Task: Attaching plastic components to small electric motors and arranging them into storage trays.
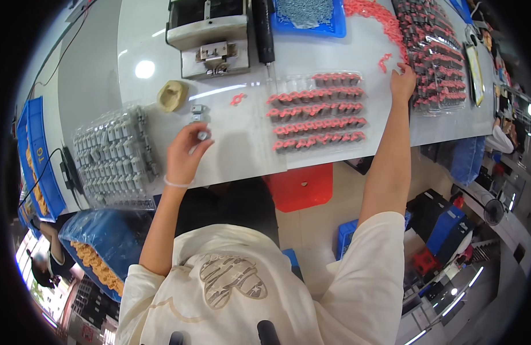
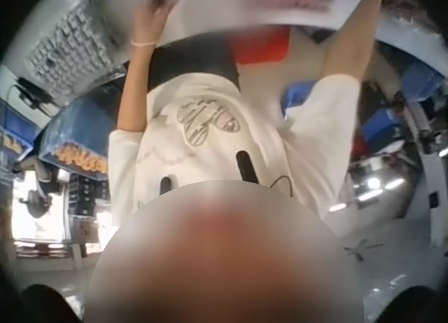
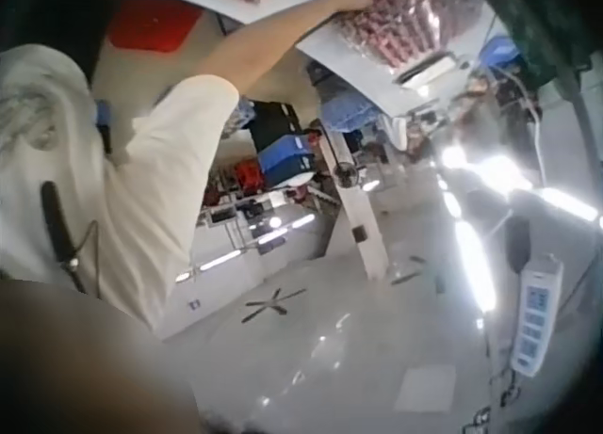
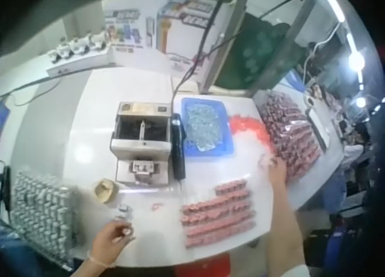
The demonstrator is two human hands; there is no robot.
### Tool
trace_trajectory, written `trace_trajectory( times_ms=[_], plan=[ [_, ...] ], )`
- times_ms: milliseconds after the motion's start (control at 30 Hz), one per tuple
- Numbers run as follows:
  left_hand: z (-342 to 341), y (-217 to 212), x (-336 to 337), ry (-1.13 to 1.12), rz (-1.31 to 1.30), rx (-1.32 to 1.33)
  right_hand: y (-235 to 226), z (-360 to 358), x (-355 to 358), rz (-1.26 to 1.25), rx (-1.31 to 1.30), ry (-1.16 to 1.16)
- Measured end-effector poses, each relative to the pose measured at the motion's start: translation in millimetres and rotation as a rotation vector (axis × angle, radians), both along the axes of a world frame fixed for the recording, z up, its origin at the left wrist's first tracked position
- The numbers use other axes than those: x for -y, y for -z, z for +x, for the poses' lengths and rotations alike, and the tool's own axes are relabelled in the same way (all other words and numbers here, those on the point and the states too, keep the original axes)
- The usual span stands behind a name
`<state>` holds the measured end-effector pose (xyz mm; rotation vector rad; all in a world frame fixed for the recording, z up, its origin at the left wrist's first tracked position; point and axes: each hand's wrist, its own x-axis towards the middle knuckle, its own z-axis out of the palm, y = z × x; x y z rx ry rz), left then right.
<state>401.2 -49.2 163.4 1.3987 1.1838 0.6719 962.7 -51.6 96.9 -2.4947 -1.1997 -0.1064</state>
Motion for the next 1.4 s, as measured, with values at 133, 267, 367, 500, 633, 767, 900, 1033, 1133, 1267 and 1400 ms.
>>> trace_trajectory(
  times_ms=[133, 267, 367, 500, 633, 767, 900, 1033, 1133, 1267, 1400],
  plan=[
    [-10, -31, 8, -0.086, -0.402, 0.201, -11, -4, -12, 0.006, -0.078, -0.039],
    [-20, -47, 13, 0.130, -0.242, 0.055, -4, 1, -18, -0.082, 0.094, -0.271],
    [-17, -71, 16, 0.061, -0.440, 0.178, 1, -1, -18, -0.137, 0.076, -0.140],
    [-20, -80, 25, -0.057, -0.633, 0.421, -7, -18, -11, -0.254, 0.029, 0.002],
    [-21, -84, 19, -0.059, -0.805, 0.479, -16, -19, 7, -0.256, 0.068, 0.106],
    [-21, -95, 24, -0.035, -0.610, 0.513, -41, -91, 26, 0.008, -0.459, 0.007],
    [-18, -108, 28, -0.091, -0.460, 0.538, -128, -278, 53, 0.085, -1.148, -0.294],
    [-11, -117, 30, -0.189, -0.538, 0.721, -170, -370, 71, 0.119, -1.524, -0.318],
    [-8, -129, 34, -0.188, -0.441, 0.627, -189, -395, 73, 0.277, -1.511, -0.509],
    [-11, -137, 46, -0.112, -0.316, 0.546, -211, -408, 77, 0.354, -1.622, -0.545],
    [-11, -141, 51, -0.136, -0.299, 0.660, -216, -414, 79, 0.393, -1.520, -0.547]
  ],
)
